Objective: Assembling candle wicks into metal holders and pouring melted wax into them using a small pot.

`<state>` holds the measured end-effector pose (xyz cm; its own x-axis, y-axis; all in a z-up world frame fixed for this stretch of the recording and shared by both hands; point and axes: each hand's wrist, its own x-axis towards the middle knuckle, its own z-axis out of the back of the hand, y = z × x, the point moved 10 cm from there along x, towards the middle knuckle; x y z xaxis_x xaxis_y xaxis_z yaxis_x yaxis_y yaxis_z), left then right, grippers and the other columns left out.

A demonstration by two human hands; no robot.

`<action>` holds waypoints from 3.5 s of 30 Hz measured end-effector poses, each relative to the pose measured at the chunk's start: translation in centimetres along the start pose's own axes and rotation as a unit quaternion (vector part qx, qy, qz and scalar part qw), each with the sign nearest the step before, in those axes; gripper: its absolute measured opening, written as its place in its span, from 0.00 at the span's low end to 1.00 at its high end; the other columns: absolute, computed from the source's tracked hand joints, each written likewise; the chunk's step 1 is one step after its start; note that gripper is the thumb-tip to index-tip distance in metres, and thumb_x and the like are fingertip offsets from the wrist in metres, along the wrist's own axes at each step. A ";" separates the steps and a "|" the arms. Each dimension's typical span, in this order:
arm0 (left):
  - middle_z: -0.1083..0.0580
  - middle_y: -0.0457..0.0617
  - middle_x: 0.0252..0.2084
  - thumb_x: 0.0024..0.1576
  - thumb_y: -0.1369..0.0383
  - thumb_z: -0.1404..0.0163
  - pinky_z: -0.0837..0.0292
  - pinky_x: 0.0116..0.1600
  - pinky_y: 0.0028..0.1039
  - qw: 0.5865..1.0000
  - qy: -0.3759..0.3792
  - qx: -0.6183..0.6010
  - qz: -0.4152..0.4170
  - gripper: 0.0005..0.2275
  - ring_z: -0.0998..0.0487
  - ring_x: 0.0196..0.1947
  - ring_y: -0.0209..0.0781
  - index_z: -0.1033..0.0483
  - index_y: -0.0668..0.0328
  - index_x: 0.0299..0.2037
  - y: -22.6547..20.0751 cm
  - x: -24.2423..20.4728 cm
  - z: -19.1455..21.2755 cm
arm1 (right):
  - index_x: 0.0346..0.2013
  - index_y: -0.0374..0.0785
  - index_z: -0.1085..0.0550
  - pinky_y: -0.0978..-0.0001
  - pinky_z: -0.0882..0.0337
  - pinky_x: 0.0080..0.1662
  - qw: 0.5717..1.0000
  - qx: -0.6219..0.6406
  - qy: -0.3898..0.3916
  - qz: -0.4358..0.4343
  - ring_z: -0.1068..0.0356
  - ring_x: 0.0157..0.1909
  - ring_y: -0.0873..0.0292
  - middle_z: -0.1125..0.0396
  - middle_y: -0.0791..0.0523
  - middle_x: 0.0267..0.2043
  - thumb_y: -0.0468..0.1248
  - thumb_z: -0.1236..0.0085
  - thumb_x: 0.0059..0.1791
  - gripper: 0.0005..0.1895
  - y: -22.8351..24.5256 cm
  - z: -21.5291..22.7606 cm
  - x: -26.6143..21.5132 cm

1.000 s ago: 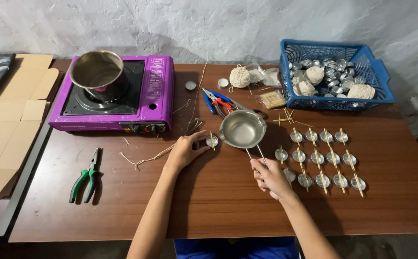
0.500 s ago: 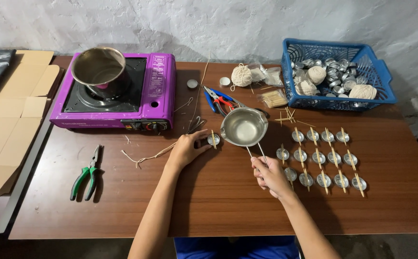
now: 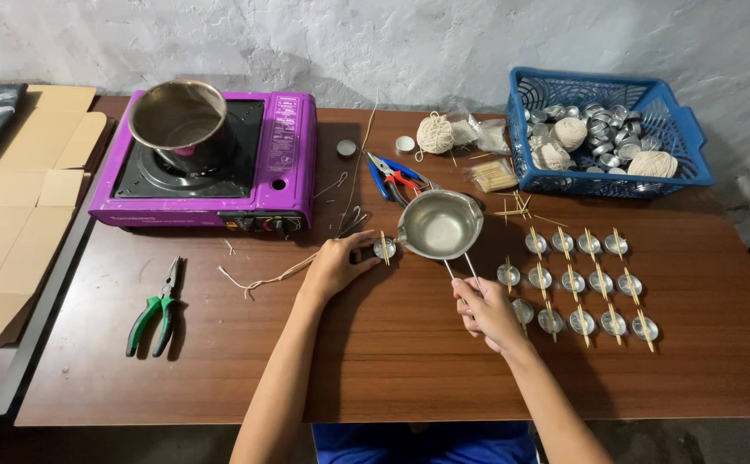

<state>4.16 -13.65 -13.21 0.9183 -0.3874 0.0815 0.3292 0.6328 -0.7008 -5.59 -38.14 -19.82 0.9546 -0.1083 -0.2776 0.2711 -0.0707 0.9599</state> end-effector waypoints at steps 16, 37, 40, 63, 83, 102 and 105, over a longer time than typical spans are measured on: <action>0.22 0.50 0.26 0.50 0.61 0.37 0.21 0.45 0.41 1.000 -0.006 -0.011 -0.007 0.26 0.18 0.35 0.51 0.25 0.52 0.60 0.2 0.1 -0.1 | 0.31 0.30 0.30 0.75 0.47 0.10 1.000 -0.008 -0.001 0.005 0.51 0.08 0.69 0.52 0.61 0.15 0.36 0.48 0.55 0.12 -1.1 0.5 1.2; 0.20 0.52 0.31 0.49 0.52 0.37 0.19 0.43 0.40 0.981 -0.057 0.110 -0.150 0.25 0.16 0.34 0.52 0.23 0.52 0.55 2.9 1.5 -1.4 | 0.32 0.32 0.31 0.75 0.49 0.10 1.000 0.008 -0.003 -0.005 0.54 0.08 0.71 0.55 0.63 0.16 0.38 0.49 0.55 0.12 0.1 0.2 0.2; 0.20 0.51 0.31 0.49 0.50 0.38 0.19 0.43 0.39 0.977 -0.064 0.130 -0.159 0.25 0.16 0.34 0.50 0.24 0.51 0.54 2.9 1.5 -1.5 | 0.33 0.32 0.31 0.75 0.49 0.10 1.000 0.021 -0.005 -0.008 0.54 0.08 0.72 0.56 0.63 0.16 0.38 0.48 0.55 0.11 0.5 0.2 0.0; 0.18 0.48 0.35 0.48 0.51 0.36 0.20 0.43 0.36 0.981 -0.086 0.088 -0.149 0.24 0.16 0.34 0.48 0.23 0.47 0.52 2.4 1.2 -0.8 | 0.33 0.34 0.33 0.77 0.53 0.09 0.997 0.069 -0.008 -0.015 0.56 0.08 0.70 0.55 0.61 0.15 0.39 0.49 0.56 0.12 1.3 -0.9 0.8; 0.26 0.47 0.21 0.47 0.54 0.35 0.22 0.36 0.34 0.985 -0.083 0.087 -0.124 0.21 0.19 0.25 0.46 0.20 0.45 0.50 1.0 0.8 0.2 | 0.54 0.21 0.36 0.69 0.37 0.08 0.991 -0.112 -0.023 0.070 0.35 0.09 0.56 0.30 0.43 0.27 0.43 0.49 0.55 0.24 4.9 -0.7 -1.9; 0.32 0.37 0.27 0.40 0.55 0.32 0.25 0.33 0.30 0.943 -0.199 0.151 -0.221 0.17 0.23 0.28 0.43 0.30 0.42 0.29 -0.6 -3.0 0.6 | 0.48 0.39 0.30 0.50 0.33 0.57 0.783 -0.589 0.032 0.195 0.31 0.55 0.42 0.24 0.46 0.47 0.37 0.33 0.41 0.23 10.1 10.1 -1.2; 0.25 0.40 0.25 0.43 0.56 0.37 0.23 0.33 0.37 0.968 -0.102 0.159 -0.165 0.12 0.19 0.27 0.48 0.27 0.42 0.31 -6.5 -3.7 -2.6 | 0.48 0.48 0.32 0.59 0.31 0.59 0.783 -0.596 0.046 0.169 0.32 0.58 0.49 0.25 0.55 0.47 0.44 0.30 0.39 0.26 8.1 11.0 0.7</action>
<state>-1.96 -18.07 -10.86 0.7650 -0.4835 0.4255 0.6336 0.6835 -0.3624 -4.07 -49.69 -12.66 0.9866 0.1556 -0.0482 -0.1296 0.9291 0.3463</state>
